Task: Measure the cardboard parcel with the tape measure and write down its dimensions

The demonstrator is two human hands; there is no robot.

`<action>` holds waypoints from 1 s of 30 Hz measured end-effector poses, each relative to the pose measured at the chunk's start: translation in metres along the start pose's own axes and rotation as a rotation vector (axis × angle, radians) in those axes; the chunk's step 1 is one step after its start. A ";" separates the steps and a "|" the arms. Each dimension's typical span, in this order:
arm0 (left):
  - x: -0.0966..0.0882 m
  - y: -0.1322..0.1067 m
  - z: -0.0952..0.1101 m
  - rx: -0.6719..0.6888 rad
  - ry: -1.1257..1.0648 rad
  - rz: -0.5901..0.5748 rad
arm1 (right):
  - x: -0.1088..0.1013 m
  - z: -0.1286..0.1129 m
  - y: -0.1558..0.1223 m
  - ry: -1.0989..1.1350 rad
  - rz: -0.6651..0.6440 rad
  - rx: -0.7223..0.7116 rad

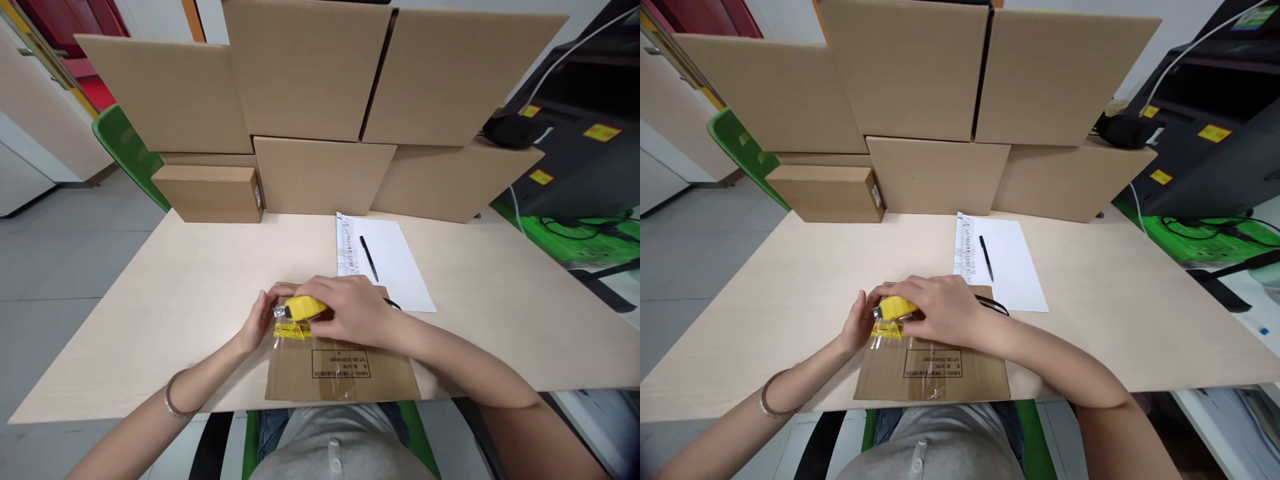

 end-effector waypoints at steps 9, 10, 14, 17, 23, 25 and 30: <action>0.001 0.007 0.045 0.031 0.373 -0.092 | -0.054 0.022 -0.049 0.202 -0.045 0.026; 0.008 0.004 0.062 0.104 0.468 -0.103 | -0.060 0.025 -0.060 0.241 -0.088 0.035; 0.070 -0.018 0.108 0.291 0.814 -0.479 | -0.053 0.016 -0.090 0.320 -0.359 -0.073; 0.108 -0.035 0.106 0.322 0.914 -0.703 | -0.035 0.007 -0.094 0.294 -0.471 -0.112; 0.122 -0.048 0.079 0.508 1.113 -0.841 | -0.040 0.027 -0.073 0.357 -0.441 -0.082; 0.122 -0.049 0.078 0.558 1.156 -0.885 | -0.047 0.043 -0.058 0.391 -0.454 -0.085; 0.125 -0.051 0.076 0.558 1.199 -0.914 | -0.058 0.092 -0.009 0.344 -0.408 -0.077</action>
Point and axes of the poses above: each hand's wrist, its own y-axis towards the middle knuckle, its own x-axis out of the palm, z = x × y, the point moved 5 cm from there along y, towards the middle knuckle, and after that the axes turned 9 degrees about x, right-handed, at the moved point
